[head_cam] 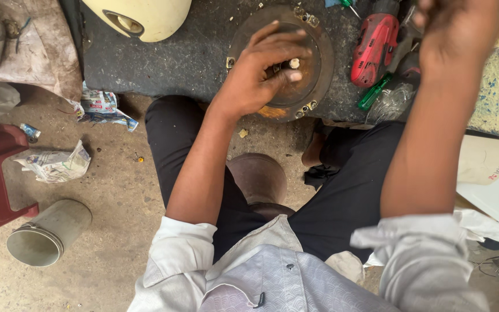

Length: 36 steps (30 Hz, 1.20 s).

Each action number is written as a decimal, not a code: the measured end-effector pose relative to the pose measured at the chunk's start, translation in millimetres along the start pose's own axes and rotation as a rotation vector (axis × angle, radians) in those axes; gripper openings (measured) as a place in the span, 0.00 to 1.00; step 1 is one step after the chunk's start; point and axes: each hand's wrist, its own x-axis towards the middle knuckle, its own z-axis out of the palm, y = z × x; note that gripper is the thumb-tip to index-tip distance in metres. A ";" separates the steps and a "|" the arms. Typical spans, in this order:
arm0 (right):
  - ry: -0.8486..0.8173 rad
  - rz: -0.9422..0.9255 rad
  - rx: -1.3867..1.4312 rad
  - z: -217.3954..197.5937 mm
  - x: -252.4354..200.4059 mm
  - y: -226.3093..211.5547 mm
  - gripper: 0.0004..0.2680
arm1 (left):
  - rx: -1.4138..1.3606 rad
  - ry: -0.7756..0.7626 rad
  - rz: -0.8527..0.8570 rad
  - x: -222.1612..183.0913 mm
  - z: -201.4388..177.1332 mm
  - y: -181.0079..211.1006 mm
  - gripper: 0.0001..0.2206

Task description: The person assembles an electric motor by placing a copper coil into a metal housing, inserting a rotor with magnets, and fitting a metal cover. They repeatedly remove and reinsert the rotor and cover to check alignment and fit.

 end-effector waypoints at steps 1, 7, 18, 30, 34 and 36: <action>0.022 0.066 0.138 0.8 -16.0 -5.8 0.07 | -0.062 -0.018 -0.001 -1.8 -0.8 0.4 0.14; 0.065 0.321 0.410 27.8 -101.7 -0.8 0.09 | -0.125 0.005 -0.043 -9.3 9.0 -10.2 0.19; -0.065 0.247 -0.698 100.5 -94.1 47.8 0.17 | 0.110 0.316 -0.224 -7.0 28.8 -16.7 0.29; -0.087 0.275 -0.719 104.3 -92.2 43.0 0.18 | -0.482 0.410 0.003 -8.8 2.3 -34.4 0.42; -0.088 0.281 -0.732 103.4 -91.9 43.1 0.18 | -0.478 0.407 -0.011 -8.9 4.9 -36.5 0.42; -0.089 0.280 -0.743 104.2 -92.0 42.2 0.18 | -0.476 0.406 -0.020 -8.8 5.0 -36.1 0.42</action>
